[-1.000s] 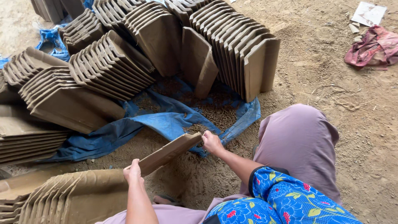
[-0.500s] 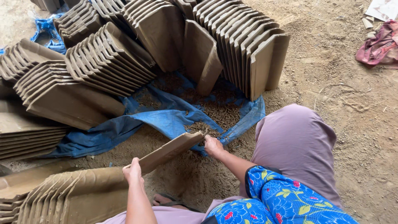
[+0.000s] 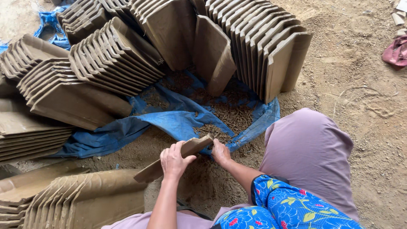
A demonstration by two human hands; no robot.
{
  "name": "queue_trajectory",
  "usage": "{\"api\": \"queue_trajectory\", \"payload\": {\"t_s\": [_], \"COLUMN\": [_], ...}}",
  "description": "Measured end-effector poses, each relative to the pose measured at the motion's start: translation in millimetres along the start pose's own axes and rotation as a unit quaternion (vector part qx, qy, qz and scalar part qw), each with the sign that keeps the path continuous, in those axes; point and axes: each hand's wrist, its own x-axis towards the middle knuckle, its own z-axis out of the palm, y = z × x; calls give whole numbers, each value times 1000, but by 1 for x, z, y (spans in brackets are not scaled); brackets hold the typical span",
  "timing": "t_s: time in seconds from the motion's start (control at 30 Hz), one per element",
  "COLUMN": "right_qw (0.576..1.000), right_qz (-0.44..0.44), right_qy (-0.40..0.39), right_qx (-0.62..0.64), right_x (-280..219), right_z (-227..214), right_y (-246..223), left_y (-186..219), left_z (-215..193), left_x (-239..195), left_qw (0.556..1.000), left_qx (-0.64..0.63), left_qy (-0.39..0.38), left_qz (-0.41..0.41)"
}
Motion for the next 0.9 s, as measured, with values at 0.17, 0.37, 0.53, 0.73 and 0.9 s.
{"api": "queue_trajectory", "payload": {"t_s": [0.17,0.37,0.53,0.73,0.9], "right_qw": [998,993,967,906,875], "right_qz": [-23,-79,-165,-232,-232], "right_qy": [44,51,147,263,315], "right_qx": [-34,-76,-128,-238,-284], "right_x": [-8,-5,7,5,14], "right_z": [-10,-25,-48,-80,-81], "right_y": [-10,-14,-36,-66,-51], "left_y": [-35,-28,-10,3,0], "left_z": [61,45,8,-1,27], "left_x": [18,6,1,0,3], "left_qw": [999,986,959,910,894], "left_qx": [24,-81,-215,-301,-348], "left_qy": [19,148,147,167,157], "left_qz": [15,-6,-114,-230,-237]}}
